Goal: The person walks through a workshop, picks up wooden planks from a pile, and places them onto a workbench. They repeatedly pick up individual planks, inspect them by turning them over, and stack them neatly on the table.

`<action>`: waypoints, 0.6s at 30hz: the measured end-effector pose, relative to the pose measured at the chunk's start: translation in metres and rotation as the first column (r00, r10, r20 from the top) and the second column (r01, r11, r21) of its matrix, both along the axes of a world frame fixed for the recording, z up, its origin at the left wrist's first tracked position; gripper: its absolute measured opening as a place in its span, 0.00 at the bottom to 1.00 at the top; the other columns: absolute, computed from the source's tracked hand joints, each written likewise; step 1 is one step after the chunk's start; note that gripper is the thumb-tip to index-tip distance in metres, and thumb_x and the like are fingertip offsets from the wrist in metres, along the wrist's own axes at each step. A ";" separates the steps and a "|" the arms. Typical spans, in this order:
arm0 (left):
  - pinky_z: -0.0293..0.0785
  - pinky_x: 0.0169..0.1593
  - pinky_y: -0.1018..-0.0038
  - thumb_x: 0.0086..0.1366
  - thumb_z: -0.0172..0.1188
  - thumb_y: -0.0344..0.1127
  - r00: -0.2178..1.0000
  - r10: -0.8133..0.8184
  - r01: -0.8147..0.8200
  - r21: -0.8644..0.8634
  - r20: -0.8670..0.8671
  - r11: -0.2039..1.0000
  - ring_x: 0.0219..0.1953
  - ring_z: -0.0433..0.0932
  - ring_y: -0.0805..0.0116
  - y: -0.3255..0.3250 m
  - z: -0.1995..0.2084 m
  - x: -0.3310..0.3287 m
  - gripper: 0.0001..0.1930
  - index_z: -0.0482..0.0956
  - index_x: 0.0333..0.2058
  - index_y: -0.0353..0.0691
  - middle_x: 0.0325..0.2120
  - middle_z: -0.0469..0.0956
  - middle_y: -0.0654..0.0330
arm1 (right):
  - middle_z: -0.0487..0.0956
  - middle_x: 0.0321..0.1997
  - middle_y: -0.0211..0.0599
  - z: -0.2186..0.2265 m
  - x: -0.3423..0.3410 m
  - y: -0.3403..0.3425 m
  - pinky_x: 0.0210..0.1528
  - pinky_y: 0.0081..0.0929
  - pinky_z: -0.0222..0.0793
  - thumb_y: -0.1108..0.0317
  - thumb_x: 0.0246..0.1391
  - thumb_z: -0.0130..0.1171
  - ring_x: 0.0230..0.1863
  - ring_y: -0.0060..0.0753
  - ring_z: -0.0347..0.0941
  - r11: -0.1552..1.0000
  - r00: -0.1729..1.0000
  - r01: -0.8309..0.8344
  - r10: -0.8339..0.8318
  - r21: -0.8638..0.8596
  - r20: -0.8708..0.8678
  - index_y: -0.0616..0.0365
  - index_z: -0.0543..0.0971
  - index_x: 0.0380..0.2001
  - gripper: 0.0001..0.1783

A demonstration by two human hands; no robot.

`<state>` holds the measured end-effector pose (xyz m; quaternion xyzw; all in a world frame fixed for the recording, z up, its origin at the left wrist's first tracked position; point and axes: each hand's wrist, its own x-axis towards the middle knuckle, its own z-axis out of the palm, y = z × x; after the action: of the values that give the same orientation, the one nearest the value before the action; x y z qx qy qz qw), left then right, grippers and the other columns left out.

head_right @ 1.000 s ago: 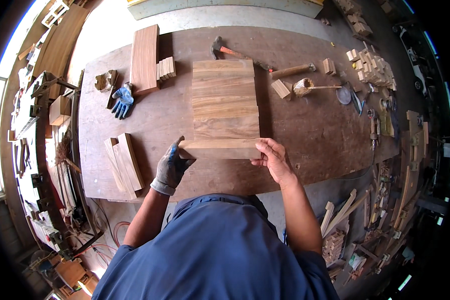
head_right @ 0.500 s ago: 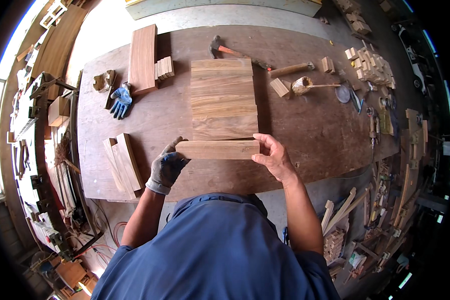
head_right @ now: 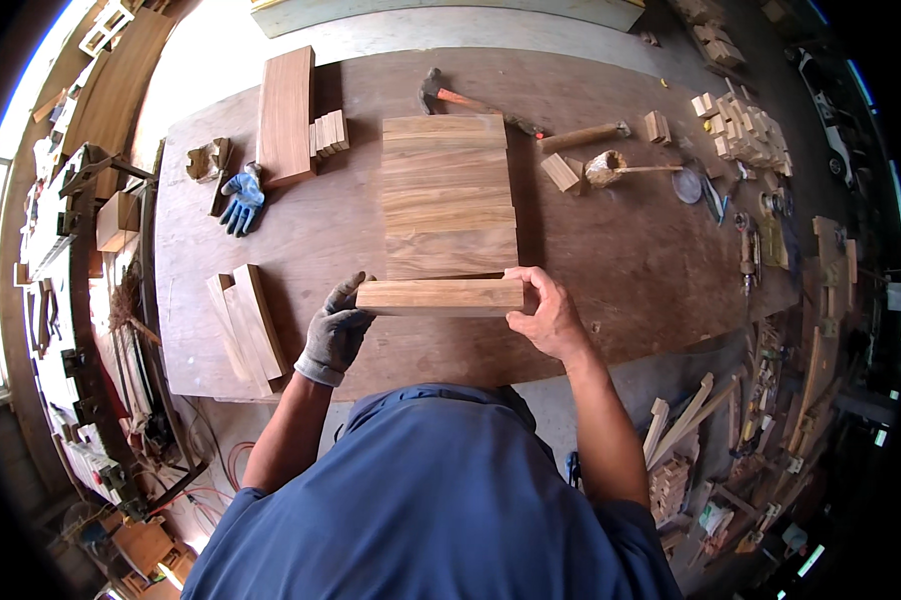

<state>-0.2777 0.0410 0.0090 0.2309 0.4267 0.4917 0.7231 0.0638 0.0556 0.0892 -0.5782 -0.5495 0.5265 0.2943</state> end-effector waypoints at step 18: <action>0.79 0.46 0.72 0.53 0.58 0.21 0.517 -0.107 0.296 0.060 -0.849 0.953 0.40 0.82 0.66 -0.014 -0.017 0.022 0.27 0.75 0.55 0.37 0.43 0.81 0.53 | 0.75 0.40 0.47 -0.085 0.000 -0.028 0.47 0.42 0.70 0.77 0.37 0.66 0.44 0.54 0.73 0.964 0.810 -0.013 -0.146 0.266 0.567 0.57 0.74 0.45 0.27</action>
<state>-0.2557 0.0267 -0.0076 0.5557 0.6388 0.2735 0.4564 0.0642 0.0280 0.0043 -0.6873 -0.6557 0.2376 0.2030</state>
